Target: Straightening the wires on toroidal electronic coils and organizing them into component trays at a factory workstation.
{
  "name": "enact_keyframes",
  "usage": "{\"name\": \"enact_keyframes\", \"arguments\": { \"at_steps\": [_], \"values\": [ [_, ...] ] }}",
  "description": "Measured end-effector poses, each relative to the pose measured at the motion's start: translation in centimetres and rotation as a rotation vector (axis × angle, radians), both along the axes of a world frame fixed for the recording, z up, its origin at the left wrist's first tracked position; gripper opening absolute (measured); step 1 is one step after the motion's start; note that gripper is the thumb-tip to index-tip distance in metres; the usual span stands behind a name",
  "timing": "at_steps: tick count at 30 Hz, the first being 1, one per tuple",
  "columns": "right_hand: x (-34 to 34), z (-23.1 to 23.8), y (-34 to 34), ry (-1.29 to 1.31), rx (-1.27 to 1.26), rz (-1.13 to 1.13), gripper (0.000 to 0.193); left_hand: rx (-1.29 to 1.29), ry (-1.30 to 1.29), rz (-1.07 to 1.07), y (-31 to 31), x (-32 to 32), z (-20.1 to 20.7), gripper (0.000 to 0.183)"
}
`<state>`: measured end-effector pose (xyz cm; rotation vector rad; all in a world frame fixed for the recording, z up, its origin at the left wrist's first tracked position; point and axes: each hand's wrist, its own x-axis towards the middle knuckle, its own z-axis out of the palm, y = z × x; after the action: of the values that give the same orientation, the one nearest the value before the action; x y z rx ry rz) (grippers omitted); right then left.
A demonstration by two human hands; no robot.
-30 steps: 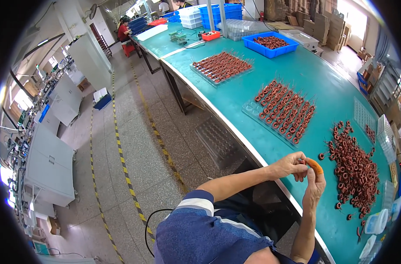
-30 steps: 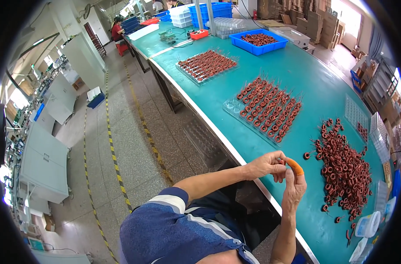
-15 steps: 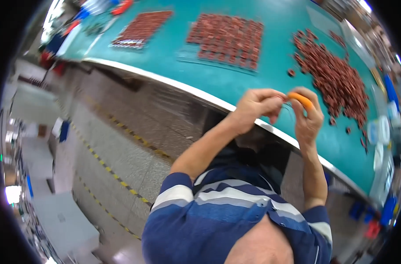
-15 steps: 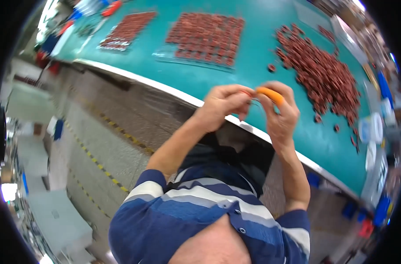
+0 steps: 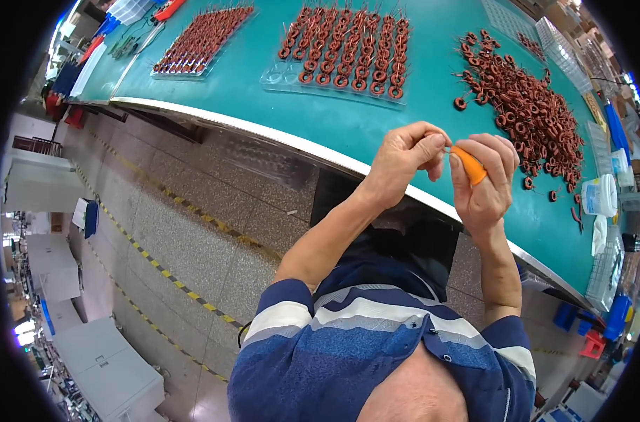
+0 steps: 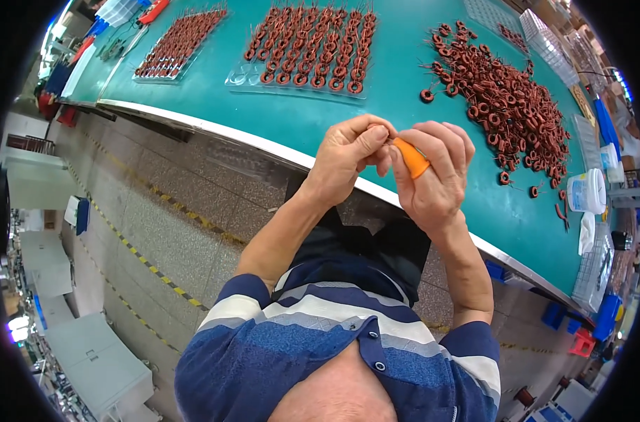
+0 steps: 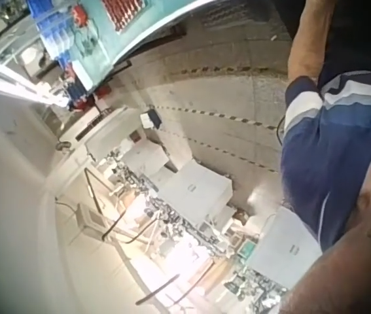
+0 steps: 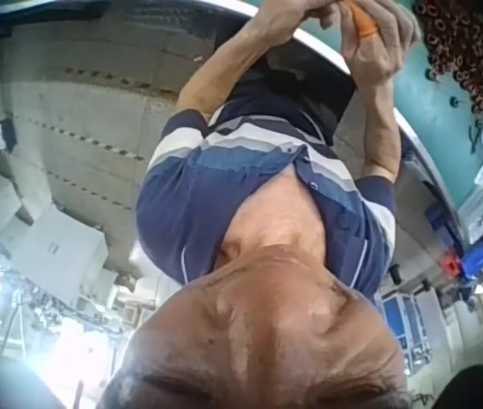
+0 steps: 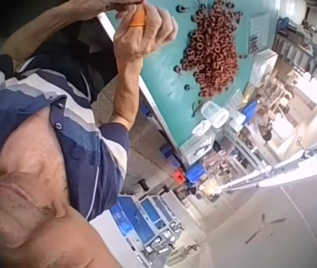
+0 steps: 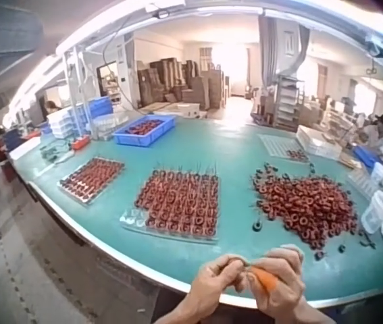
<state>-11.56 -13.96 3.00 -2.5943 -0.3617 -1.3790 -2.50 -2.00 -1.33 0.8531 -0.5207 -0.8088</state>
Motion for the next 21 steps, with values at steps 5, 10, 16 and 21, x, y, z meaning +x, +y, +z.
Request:
{"name": "enact_keyframes", "arguments": {
  "at_steps": [5, 10, 16, 21],
  "values": [
    [0.0, 0.3, 0.5, 0.046, 0.137, 0.051, 0.011, -0.024, -0.084, -0.212, 1.1, 0.6, 0.7, 0.024],
    [0.2, -0.7, -0.3, 0.389, 1.314, 0.262, 0.017, -0.077, 0.037, 0.008, 0.8, 0.0, 0.7, 0.023],
    [1.1, -2.1, 0.3, 0.389, 1.749, 0.532, 0.018, -0.029, -0.055, 0.014, 1.5, 0.5, 0.2, 0.016],
    [0.9, -1.3, 2.1, 0.263, 0.92, -0.046, 0.014, 0.092, -0.129, 0.131, 1.7, 0.3, -0.1, 0.012]
  ]
}}
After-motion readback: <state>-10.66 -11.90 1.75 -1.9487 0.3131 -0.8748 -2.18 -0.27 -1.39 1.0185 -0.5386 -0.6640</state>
